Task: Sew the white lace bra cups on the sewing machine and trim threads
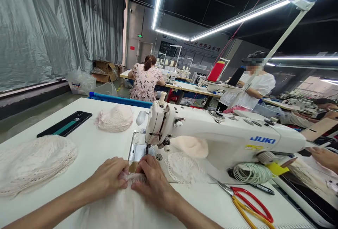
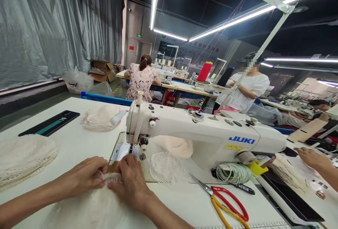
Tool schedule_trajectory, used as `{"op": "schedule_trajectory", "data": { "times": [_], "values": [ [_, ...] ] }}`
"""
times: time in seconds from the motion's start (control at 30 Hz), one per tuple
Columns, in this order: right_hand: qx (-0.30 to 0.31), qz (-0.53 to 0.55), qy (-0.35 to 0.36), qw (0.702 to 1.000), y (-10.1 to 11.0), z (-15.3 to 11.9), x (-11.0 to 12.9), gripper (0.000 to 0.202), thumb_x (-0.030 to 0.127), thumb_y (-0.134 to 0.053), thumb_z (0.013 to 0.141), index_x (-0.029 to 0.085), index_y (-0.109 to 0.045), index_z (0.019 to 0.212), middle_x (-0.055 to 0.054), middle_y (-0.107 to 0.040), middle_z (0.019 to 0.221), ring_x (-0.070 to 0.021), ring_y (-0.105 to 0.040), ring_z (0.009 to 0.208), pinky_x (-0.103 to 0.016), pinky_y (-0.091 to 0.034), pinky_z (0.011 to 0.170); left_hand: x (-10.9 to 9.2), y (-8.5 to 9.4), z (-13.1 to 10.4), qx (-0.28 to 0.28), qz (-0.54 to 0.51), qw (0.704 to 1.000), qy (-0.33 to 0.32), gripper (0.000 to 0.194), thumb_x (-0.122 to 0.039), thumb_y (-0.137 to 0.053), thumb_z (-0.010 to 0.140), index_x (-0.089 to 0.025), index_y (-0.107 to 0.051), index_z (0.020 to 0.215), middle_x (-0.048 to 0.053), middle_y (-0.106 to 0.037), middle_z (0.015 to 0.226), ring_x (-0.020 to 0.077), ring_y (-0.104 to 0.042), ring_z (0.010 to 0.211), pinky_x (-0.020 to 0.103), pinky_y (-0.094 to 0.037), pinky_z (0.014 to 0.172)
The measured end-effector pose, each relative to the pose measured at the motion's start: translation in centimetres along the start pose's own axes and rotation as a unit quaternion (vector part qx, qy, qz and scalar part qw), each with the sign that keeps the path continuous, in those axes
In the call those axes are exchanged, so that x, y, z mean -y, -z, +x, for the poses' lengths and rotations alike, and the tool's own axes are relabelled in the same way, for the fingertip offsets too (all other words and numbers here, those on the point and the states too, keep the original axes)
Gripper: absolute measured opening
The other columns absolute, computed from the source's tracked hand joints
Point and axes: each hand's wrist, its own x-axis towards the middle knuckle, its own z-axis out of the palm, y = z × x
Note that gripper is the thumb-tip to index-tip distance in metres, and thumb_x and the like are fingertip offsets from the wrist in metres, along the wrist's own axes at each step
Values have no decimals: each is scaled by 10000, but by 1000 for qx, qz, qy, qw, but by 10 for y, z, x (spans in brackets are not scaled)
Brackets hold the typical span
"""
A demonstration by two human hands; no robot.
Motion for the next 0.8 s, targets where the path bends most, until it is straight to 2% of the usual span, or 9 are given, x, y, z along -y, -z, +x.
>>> {"op": "schedule_trajectory", "data": {
  "times": [0.1,0.17,0.23,0.33,0.4,0.5,0.63,0.7,0.8],
  "values": [
    [20,95,-2,995,0,-2,-2,231,60,-630,724,197,-444,711,17,-497,789,-158,-492,786,-294,-415,761,-6,3,-10,-3,-43,999,-20,56,-264,-440,675,-226,-405,696,-5,-512,800,208,-487,804,283,-349,669],
    [38,130,-3,991,5,-8,0,195,124,-608,775,203,-434,736,48,-465,689,-121,-479,657,-231,-411,631,-13,6,-18,8,-77,997,-28,68,-291,-429,710,-228,-410,728,-36,-474,711,170,-466,697,250,-328,600],
    [57,187,-2,981,12,-16,6,183,249,-629,805,206,-450,807,58,-460,667,-107,-474,615,-205,-394,571,-22,10,-26,30,-141,989,-36,153,-324,-471,717,-224,-465,832,-69,-416,636,143,-429,615,230,-300,556],
    [74,305,14,949,25,-32,17,357,414,-708,755,202,-490,942,49,-495,709,-103,-483,646,-202,-385,593,-33,11,-39,57,-246,966,-55,351,-387,-602,651,-201,-562,945,-66,-430,652,148,-438,648,229,-315,583],
    [85,353,30,931,31,-44,24,464,439,-753,712,203,-500,1020,45,-516,722,-99,-482,643,-201,-371,593,-38,7,-48,66,-274,959,-40,356,-432,-661,586,-194,-616,847,-45,-479,680,172,-463,699,237,-340,604],
    [104,338,45,934,38,-64,34,483,440,-773,690,206,-518,1026,52,-516,690,-89,-452,591,-197,-351,562,-42,-3,-65,93,-297,950,6,340,-454,-714,520,-197,-618,719,-41,-518,676,185,-477,722,240,-368,617],
    [75,276,76,955,46,-90,50,264,434,-641,829,185,-574,888,30,-521,697,-103,-470,624,-213,-368,593,-50,-13,-88,150,-345,926,4,357,-436,-761,492,-190,-606,698,-52,-529,652,163,-475,692,229,-372,626],
    [55,244,104,963,49,-101,57,215,399,-581,882,185,-579,910,15,-539,740,-114,-487,677,-227,-385,644,-57,-14,-98,157,-348,924,7,389,-451,-771,493,-189,-612,733,-54,-531,658,158,-474,689,223,-366,620],
    [45,218,132,966,52,-115,62,197,373,-576,890,190,-566,963,8,-535,789,-118,-475,714,-232,-386,679,-69,-13,-108,149,-339,929,19,423,-461,-777,493,-180,-613,763,-58,-514,651,146,-450,672,213,-336,594]
  ]
}}
